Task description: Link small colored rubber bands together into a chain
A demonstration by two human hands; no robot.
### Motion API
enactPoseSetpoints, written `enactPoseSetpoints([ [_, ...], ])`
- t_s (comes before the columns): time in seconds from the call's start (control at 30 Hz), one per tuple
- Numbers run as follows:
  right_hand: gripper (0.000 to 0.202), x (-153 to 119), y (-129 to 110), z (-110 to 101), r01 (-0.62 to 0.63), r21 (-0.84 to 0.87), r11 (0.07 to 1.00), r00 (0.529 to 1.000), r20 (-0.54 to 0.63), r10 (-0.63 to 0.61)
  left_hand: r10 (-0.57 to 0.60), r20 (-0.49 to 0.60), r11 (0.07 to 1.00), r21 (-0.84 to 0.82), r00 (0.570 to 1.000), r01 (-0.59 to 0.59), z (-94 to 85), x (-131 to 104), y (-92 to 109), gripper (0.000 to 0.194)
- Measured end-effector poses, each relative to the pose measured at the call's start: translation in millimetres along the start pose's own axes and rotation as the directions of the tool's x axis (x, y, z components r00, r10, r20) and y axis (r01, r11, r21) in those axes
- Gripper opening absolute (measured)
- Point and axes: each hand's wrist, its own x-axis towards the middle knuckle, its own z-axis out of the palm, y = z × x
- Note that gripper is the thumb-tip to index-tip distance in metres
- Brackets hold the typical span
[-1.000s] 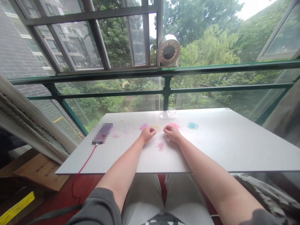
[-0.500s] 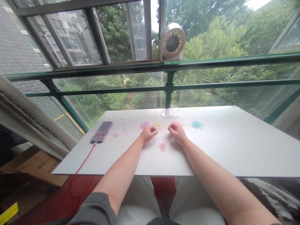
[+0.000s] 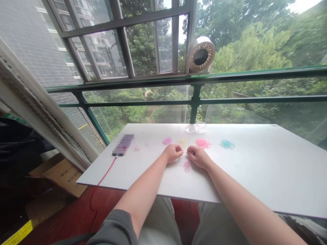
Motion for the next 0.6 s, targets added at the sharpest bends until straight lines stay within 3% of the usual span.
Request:
enactPoseSetpoints([
  [0.2,0.011,1.7,3.8,-1.6,-0.068,-0.037,0.997,0.989,-0.137,0.062,-0.008,0.01,1.0,0.013,1.0,0.007,-0.6,-0.7,1.8,0.017],
  [0.37,0.006,0.1,1.5,0.1,-0.03,-0.047,0.998,0.998,-0.054,0.028,-0.002,0.022,1.0,0.013,1.0,0.001,-1.5,-1.8,2.3,0.016],
  [0.53,0.012,0.6,1.1,-1.0,-0.069,-0.051,0.996,0.989,-0.132,0.062,-0.001,0.023,1.0,0.012,1.0,0.001,-1.9,-1.7,2.4,0.016],
  [0.6,0.01,0.1,0.3,-1.1,-0.052,-0.052,0.997,0.993,-0.108,0.046,0.001,0.023,1.0,0.012,1.0,-0.002,-2.1,-1.6,2.5,0.016],
])
